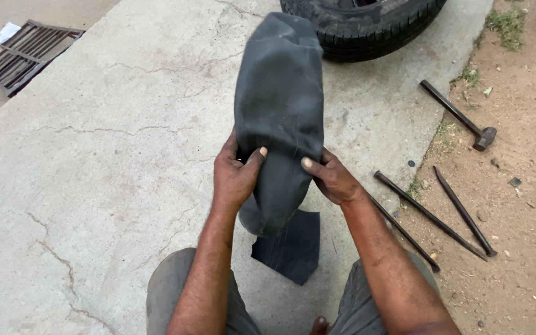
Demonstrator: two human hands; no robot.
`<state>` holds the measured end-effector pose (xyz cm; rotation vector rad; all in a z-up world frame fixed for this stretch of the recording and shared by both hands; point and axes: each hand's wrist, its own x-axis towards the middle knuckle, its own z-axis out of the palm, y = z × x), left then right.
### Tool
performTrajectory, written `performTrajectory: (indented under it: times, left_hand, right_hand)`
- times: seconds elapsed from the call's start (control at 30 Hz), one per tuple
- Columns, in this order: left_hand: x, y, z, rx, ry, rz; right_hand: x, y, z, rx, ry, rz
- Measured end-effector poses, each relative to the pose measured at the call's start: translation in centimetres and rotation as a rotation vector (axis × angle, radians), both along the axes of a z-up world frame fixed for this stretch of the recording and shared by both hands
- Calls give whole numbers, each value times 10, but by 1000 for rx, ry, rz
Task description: The person kneels on a concrete surface and manipulates a black rubber inner tube, stretching and folding it. They then place the inner tube into a car tire and proceed to push the tube's edges into the tire's inner rim, working around the circumference to seat it.
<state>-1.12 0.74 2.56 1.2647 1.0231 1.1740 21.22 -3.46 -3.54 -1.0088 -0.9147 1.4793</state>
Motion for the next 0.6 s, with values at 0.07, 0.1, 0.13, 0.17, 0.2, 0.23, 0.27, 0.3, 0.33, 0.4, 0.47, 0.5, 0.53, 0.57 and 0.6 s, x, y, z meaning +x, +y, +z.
performTrajectory:
  times: [0.07, 0.1, 0.13, 0.17, 0.2, 0.23, 0.27, 0.3, 0.33, 0.4, 0.47, 0.5, 0.53, 0.57, 0.6]
  left_hand:
    - [-3, -2, 5, 79, 178, 89]
    - [-4, -4, 6, 115, 267, 133]
    - [-6, -4, 8, 136, 290, 153]
    - [-8, -2, 9, 156, 312, 172]
    - [-11, 0, 11, 180, 334, 190]
    - [-14, 4, 11, -6, 191, 159]
    - [-17, 9, 11, -192, 46, 128]
    - [-21, 14, 9, -377, -101, 95]
    - [-27, 16, 6, -403, -290, 2]
    - [-39, 20, -1, -447, -666, -188]
    - [-40, 23, -12, -489, -630, -215]
    - [-40, 25, -17, -510, -612, -229]
    - [-39, 27, -22, -526, -580, -239]
    - [-37, 28, -27, -542, -547, -250]
    - [-35, 29, -31, -562, -515, -260]
  right_hand:
    - [-4, 0, -1, 23, -9, -24]
    - [-5, -1, -3, 31, -13, -35]
    - [-6, 0, -3, 39, -47, -35]
    - [-6, 0, -4, 46, -82, -35]
    - [-6, 1, -4, 56, -117, -37]
    - [-5, 2, -4, 54, -107, -35]
    - [-5, 1, -5, 50, -97, -32]
    - [-3, 0, -5, 46, -88, -29]
    - [-2, -1, -5, 33, -97, -26]
    - [1, -2, -6, 7, -115, -22]
    - [3, -2, -6, -24, -142, 22]
    - [4, -1, -6, -39, -155, 45]
    - [5, -1, -7, -51, -164, 58]
    - [6, 0, -9, -63, -172, 71]
    - [5, 0, -12, -79, -180, 84]
